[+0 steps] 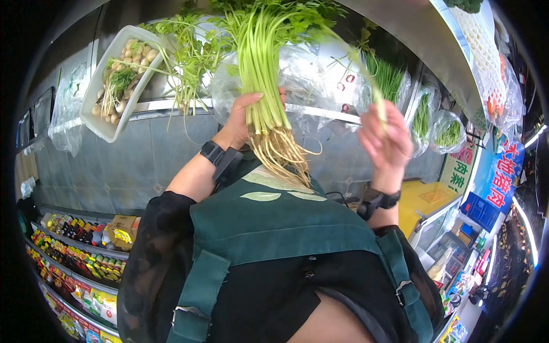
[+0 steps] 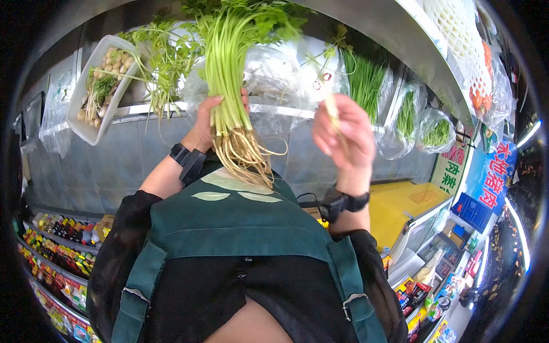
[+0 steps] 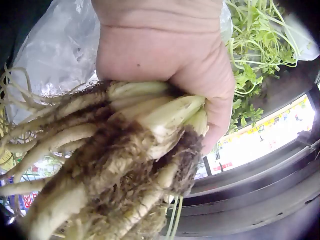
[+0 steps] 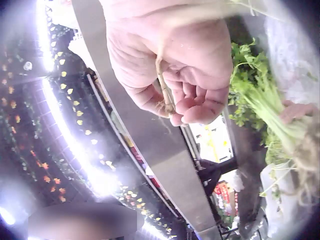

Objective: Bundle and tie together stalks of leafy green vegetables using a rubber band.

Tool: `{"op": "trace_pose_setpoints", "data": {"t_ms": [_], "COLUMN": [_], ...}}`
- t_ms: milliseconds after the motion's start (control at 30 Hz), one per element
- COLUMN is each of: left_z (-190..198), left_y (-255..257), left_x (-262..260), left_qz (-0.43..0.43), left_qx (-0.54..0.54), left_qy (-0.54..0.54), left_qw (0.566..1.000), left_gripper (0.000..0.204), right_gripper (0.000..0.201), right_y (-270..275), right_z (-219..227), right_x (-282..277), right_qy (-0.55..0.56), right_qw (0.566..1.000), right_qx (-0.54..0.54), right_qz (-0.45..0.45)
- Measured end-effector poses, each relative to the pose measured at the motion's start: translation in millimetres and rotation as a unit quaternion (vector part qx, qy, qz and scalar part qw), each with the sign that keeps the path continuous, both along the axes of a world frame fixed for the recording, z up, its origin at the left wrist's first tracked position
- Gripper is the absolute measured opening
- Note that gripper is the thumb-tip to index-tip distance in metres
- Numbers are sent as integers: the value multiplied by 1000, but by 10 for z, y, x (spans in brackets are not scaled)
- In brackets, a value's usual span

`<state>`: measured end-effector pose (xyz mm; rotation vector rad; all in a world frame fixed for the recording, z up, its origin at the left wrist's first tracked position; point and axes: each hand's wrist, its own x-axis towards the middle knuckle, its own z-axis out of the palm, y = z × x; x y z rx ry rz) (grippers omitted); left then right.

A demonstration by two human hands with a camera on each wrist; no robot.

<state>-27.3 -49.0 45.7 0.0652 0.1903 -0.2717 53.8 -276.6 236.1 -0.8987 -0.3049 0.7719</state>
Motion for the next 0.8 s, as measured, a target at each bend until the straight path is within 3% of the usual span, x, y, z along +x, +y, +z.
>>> {"op": "trace_pose_setpoints", "data": {"t_ms": [100,133,167,200,233,267,333,400,433,467,500,533,567,600,633,667,700,733,767,800], "left_z": [-14,17,59,89,41,50,76,67,59,62,89,109,127,141,161,185,198,179,145,134], "left_y": [-27,-28,-26,-20,-28,-25,-32,-47,-45,-31,-19,-19,-15,-2,20,40,46,44,44,39], "left_x": [27,34,31,29,43,50,56,61,57,56,49,38,34,37,52,37,-11,-33,-17,3], "left_qz": [-14,-6,-13,-20,-25,-19,-20,-3,-11,-20,-19,-16,-16,-13,-2,-4,-12,-10,-8,-7], "left_qx": [-53,-54,-48,-43,-59,-60,-12,-18,-9,0,10,7,7,7,4,13,22,22,22,20], "left_qy": [24,21,33,45,32,28,22,15,3,-10,-7,-12,-10,-6,-10,-7,0,0,-5,-11], "left_qw": [998,998,998,998,997,998,999,1000,1000,1000,1000,1000,1000,1000,1000,1000,1000,1000,1000,1000], "left_gripper": [54,54,52,50,47,47,47,45,48,50,51,51,50,50,50,49,49,49,48,47], "right_gripper": [27,25,22,17,11,6,5,5,13,13,18,24,24,25,24,22,17,17,17,16], "right_y": [-74,-182,-120,-51,29,149,255,454,562,411,95,-60,92,250,297,317,268,141,-33,-114], "right_z": [456,509,716,873,922,1057,1204,1310,1309,1313,1316,1341,1345,1361,1460,1538,1554,1439,1235,1143], "right_x": [-11,17,52,-45,-86,-172,-103,-150,-105,-3,187,290,139,-17,35,82,20,-66,-132,-156], "right_qy": [-48,-36,-62,-106,-102,-79,-101,-81,-101,-100,-24,51,-38,-127,-128,-112,-134,-133,-313,-436], "right_qw": [993,973,972,970,949,955,947,902,860,860,936,980,995,953,986,947,925,925,946,785], "right_qx": [103,209,189,206,293,286,302,416,478,478,330,169,42,-84,92,260,334,334,-4,-340], "right_qz": [33,94,126,73,51,8,44,76,144,150,125,95,-87,-263,-59,150,123,124,-83,-278]}}
